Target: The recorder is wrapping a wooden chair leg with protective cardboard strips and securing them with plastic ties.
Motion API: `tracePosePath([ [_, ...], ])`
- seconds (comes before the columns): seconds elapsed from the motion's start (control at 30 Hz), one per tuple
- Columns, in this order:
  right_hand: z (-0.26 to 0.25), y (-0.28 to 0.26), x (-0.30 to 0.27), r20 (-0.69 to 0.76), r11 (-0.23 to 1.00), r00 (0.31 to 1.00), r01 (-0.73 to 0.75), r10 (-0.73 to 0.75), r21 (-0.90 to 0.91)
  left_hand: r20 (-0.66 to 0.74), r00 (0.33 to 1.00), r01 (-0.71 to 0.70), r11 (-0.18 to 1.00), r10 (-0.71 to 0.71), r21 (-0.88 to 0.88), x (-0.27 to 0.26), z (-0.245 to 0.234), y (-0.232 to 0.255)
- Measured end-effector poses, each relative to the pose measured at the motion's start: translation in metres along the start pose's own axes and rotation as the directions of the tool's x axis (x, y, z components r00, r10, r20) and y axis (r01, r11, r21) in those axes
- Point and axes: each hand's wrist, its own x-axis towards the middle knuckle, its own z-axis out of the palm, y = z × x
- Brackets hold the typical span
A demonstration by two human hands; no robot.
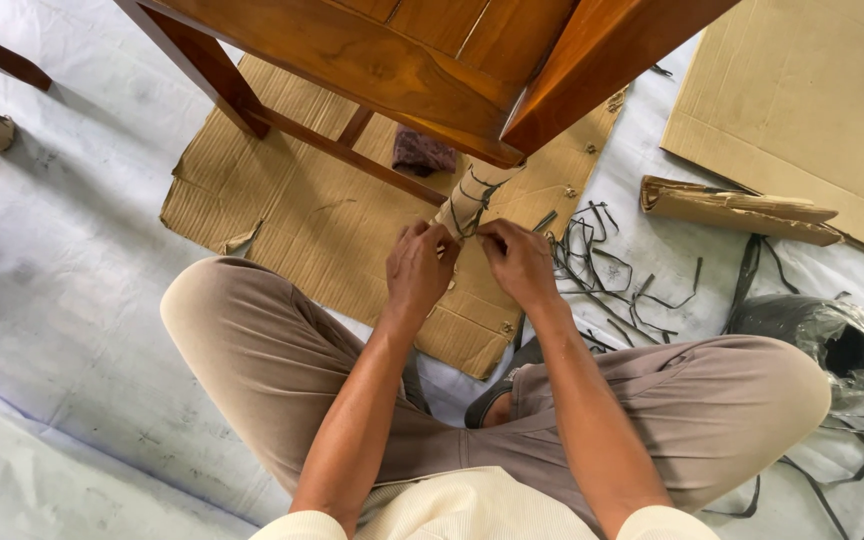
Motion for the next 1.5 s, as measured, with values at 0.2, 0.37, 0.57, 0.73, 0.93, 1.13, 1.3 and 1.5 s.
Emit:
tracePosePath([
  [0.2, 0.011, 0.015, 0.006, -0.182, 0.999, 0.983, -0.006, -0.001, -0.038, -0.004, 0.999, 0.044, 0.999, -0.044, 0.003, 0.001, 0.004, -0.001],
  [0.37, 0.009, 0.022, 0.013, -0.175, 0.990, 0.983, -0.069, 0.047, -0.124, -0.003, 0.994, 0.109, 0.994, -0.109, 0.000, 0.003, 0.002, -0.001],
  [0.57, 0.014, 0.039, 0.019, -0.193, 0.991, 0.981, -0.015, -0.012, -0.134, 0.006, 0.989, 0.146, 0.989, -0.146, 0.014, 0.005, -0.001, 0.001],
  [0.73, 0.019, 0.041, 0.022, -0.195, 0.990, 0.980, -0.056, 0.031, -0.126, 0.031, 0.988, 0.148, 0.988, -0.149, 0.039, 0.007, 0.006, -0.005],
  [0.93, 0.022, 0.047, 0.029, -0.215, 0.991, 0.976, -0.053, 0.026, -0.122, -0.013, 0.992, 0.125, 0.991, -0.124, 0.044, 0.010, 0.004, -0.010],
  [1.13, 0.019, 0.044, 0.040, -0.174, 0.994, 0.984, -0.059, 0.042, -0.091, 0.053, 0.991, 0.116, 0.991, -0.120, 0.059, 0.008, 0.004, -0.014],
  [1.3, 0.026, 0.054, 0.039, -0.194, 0.999, 0.980, -0.043, 0.042, -0.001, 0.084, 0.995, 0.047, 0.999, -0.047, 0.001, 0.005, -0.001, -0.011],
  [1.5, 0.018, 0.052, 0.028, -0.110, 0.970, 0.968, -0.210, 0.224, 0.122, 0.026, 1.000, -0.010, 0.996, 0.012, -0.088, 0.002, -0.004, -0.005],
])
